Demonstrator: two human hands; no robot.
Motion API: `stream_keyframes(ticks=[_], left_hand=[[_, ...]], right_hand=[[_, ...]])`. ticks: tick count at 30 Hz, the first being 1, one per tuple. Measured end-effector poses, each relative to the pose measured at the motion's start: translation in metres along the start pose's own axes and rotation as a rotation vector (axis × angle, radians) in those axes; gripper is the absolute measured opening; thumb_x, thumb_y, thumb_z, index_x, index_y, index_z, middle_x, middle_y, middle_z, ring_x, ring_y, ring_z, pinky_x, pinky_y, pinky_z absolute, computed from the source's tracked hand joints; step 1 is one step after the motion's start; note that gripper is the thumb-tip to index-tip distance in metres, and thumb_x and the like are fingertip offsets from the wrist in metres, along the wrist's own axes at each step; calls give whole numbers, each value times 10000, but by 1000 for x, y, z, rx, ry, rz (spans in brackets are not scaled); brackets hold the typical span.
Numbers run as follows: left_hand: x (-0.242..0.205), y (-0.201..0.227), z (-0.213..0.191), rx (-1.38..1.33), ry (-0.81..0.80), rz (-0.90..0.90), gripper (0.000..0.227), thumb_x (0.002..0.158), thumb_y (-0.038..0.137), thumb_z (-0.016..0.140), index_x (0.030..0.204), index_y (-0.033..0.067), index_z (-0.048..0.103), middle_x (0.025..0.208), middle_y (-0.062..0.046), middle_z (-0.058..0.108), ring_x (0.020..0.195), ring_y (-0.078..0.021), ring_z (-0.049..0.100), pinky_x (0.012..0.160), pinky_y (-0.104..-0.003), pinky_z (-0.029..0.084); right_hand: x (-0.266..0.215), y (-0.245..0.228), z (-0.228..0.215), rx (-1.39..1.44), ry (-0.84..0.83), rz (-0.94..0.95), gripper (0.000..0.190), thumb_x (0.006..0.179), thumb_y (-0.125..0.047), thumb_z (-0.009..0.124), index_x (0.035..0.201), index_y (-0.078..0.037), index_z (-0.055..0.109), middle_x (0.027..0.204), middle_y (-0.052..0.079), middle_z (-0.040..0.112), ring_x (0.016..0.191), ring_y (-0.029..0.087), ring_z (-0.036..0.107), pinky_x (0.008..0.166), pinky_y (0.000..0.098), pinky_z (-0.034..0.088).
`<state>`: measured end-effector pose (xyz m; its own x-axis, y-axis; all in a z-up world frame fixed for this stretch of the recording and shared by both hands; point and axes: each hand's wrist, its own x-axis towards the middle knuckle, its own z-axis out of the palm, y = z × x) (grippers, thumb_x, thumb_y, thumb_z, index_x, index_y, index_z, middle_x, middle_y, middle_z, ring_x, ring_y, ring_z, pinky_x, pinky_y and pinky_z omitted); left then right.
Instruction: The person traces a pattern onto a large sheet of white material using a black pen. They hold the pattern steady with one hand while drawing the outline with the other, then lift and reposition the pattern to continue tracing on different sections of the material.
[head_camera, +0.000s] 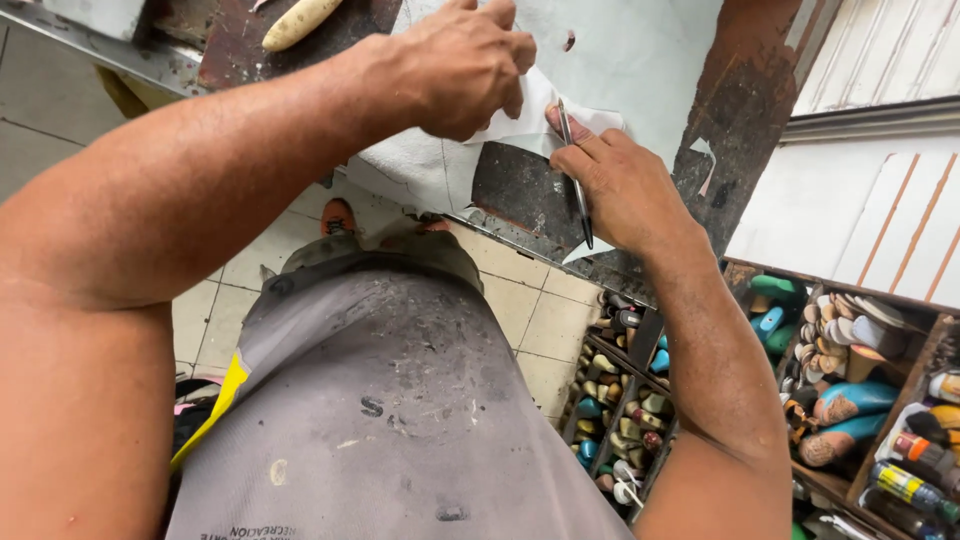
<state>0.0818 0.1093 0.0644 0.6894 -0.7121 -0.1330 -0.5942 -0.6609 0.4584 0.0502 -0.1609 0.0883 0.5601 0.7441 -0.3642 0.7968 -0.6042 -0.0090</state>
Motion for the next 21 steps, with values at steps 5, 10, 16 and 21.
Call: stream_keyframes(ticks=[5,10,16,21], left_hand=[[12,-12,19,-31,-20,17,359,837,94,742,1168,224,788,1454,-13,558,1200,-314,577,904,-471,525],[7,3,14,19,-5,-25,433,851,332,795,1269,232,738,1406,-64,580,1182,-305,578,881,-473,525],[-11,21,22,10,135,-84,467,848,235,679,1314,243,715,1530,-188,489,1207,-379,549,842,-532,541],[-22,26,59,153,427,-150,333,851,355,687,1158,278,792,1393,-166,583,1231,-392,483,943,-601,336]], right_hand=[[-2,-3,4,-17,7,-7,486,812,41,635,1254,-157,603,1297,62,651,910,332,523,570,505,495],[-7,9,16,-37,73,-65,455,814,38,659,1230,-147,638,1132,48,703,844,303,499,540,462,469],[-16,22,23,151,230,-149,559,805,74,776,1231,-214,556,1457,-9,629,819,271,411,671,407,367],[-17,26,16,251,210,-158,337,950,34,659,1208,-172,593,1204,79,670,885,251,448,767,403,399]])
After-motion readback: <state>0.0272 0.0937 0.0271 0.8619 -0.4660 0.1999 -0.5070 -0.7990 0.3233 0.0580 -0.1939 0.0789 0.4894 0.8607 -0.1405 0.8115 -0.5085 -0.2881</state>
